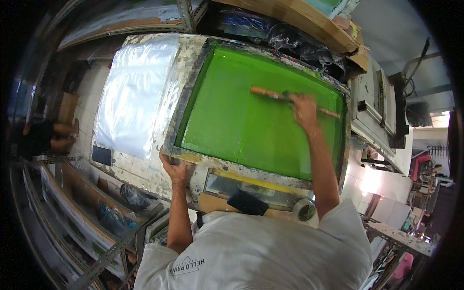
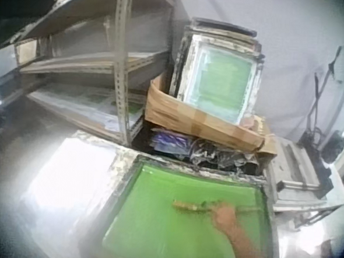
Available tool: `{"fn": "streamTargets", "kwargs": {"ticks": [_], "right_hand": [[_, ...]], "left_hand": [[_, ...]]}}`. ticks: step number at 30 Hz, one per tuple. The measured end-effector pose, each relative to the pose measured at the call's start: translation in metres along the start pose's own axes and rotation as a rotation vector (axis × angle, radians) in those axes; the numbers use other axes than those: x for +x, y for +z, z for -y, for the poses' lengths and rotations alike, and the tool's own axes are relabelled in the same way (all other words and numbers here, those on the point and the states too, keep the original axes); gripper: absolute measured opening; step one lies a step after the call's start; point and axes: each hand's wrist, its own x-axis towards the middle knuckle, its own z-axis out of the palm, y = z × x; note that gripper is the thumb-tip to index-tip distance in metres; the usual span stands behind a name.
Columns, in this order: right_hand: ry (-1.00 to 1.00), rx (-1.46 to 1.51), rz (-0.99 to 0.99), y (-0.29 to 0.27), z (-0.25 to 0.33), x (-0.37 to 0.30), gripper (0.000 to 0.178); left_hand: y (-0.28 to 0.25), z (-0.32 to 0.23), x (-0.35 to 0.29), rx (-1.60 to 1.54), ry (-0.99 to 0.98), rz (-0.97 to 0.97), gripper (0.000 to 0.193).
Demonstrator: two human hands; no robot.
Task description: The person performs screen printing by placing plastic bags on a template, lowering a green mesh screen, applying green ink with a squeegee, and removing the printed bags to stack them.
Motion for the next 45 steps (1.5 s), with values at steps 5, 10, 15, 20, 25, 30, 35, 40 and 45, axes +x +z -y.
{"fn": "streamTargets", "kwargs": {"ticks": [5, 10, 15, 20, 25, 30, 35, 40, 45], "right_hand": [[-0.006, 0.039, 0.027, -0.042, 0.08, -0.097, 0.03], [0.09, 0.257, 0.136, -0.084, 0.113, -0.132, 0.033], [0.147, 0.395, 0.191, -0.082, 0.102, -0.123, 0.036], [0.179, 0.191, 0.286, -0.055, 0.112, -0.127, 0.049], [0.321, 0.159, 0.272, 0.009, 0.089, -0.132, 0.062], [0.312, 0.168, 0.158, 0.044, 0.036, -0.079, 0.072], [0.246, 0.073, 0.039, 0.074, -0.034, -0.003, 0.072], [0.181, 0.153, -0.068, 0.089, -0.088, 0.065, 0.077], [0.184, 0.029, -0.047, 0.089, -0.109, 0.093, 0.078]], "left_hand": [[-0.003, 0.003, 0.0, 0.023, -0.008, 0.008, 0.103], [0.0, -0.005, 0.002, -0.016, -0.024, 0.036, 0.105], [0.007, -0.011, 0.013, -0.018, 0.257, 0.011, 0.105], [-0.008, -0.01, 0.013, 0.399, 0.329, 0.024, 0.099], [-0.01, -0.017, 0.016, 0.542, 0.33, 0.046, 0.088], [-0.005, -0.026, 0.016, 0.523, 0.308, 0.033, 0.081], [-0.004, -0.024, 0.016, 0.505, 0.282, 0.015, 0.079], [-0.007, -0.021, 0.013, 0.506, 0.249, 0.021, 0.08], [-0.006, -0.016, 0.013, 0.443, 0.261, 0.059, 0.081]]}}
